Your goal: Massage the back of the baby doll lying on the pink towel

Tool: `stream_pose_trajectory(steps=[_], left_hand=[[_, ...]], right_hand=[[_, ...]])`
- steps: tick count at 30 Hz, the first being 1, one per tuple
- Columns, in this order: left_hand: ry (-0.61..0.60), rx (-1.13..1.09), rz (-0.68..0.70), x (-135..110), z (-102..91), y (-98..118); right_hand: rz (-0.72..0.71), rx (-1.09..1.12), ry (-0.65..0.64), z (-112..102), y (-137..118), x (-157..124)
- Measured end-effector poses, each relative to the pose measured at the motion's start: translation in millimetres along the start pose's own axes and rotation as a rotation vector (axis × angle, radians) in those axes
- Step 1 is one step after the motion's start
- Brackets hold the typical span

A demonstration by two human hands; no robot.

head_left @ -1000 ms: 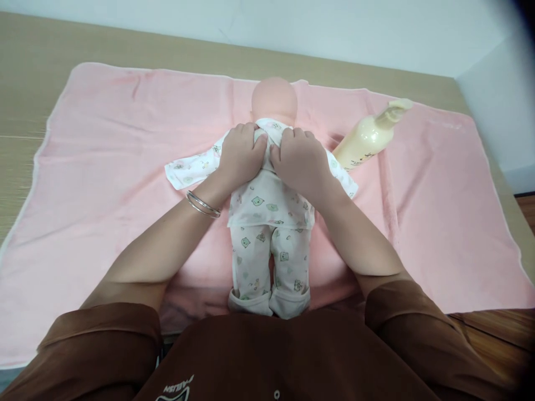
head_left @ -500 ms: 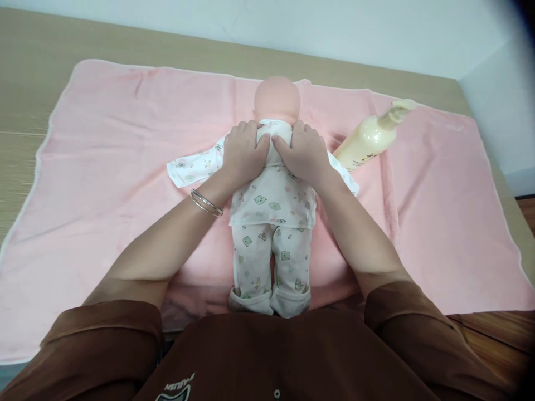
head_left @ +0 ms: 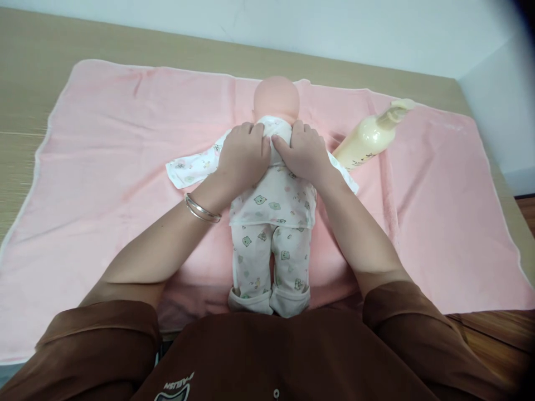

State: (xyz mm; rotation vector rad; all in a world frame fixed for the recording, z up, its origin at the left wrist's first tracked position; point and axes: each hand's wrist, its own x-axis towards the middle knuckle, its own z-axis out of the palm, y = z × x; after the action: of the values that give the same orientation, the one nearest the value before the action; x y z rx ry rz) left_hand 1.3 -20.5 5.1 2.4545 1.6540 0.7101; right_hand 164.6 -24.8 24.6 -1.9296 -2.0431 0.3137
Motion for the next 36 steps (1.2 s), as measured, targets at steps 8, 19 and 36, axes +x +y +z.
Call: stream_pose_trajectory(steps=[8, 19, 36], left_hand=[[-0.012, -0.151, 0.016, -4, -10.9, 9], [-0.036, -0.227, -0.074, 17, 2.2, -12], [-0.059, -0.203, -0.056, 13, -3.2, -11]], right_hand=[[-0.036, -0.101, -0.043, -9, -7, -10], [-0.148, -0.109, 0.061, -7, -24, -30], [-0.164, -0.182, -0.037, -16, -22, -31]])
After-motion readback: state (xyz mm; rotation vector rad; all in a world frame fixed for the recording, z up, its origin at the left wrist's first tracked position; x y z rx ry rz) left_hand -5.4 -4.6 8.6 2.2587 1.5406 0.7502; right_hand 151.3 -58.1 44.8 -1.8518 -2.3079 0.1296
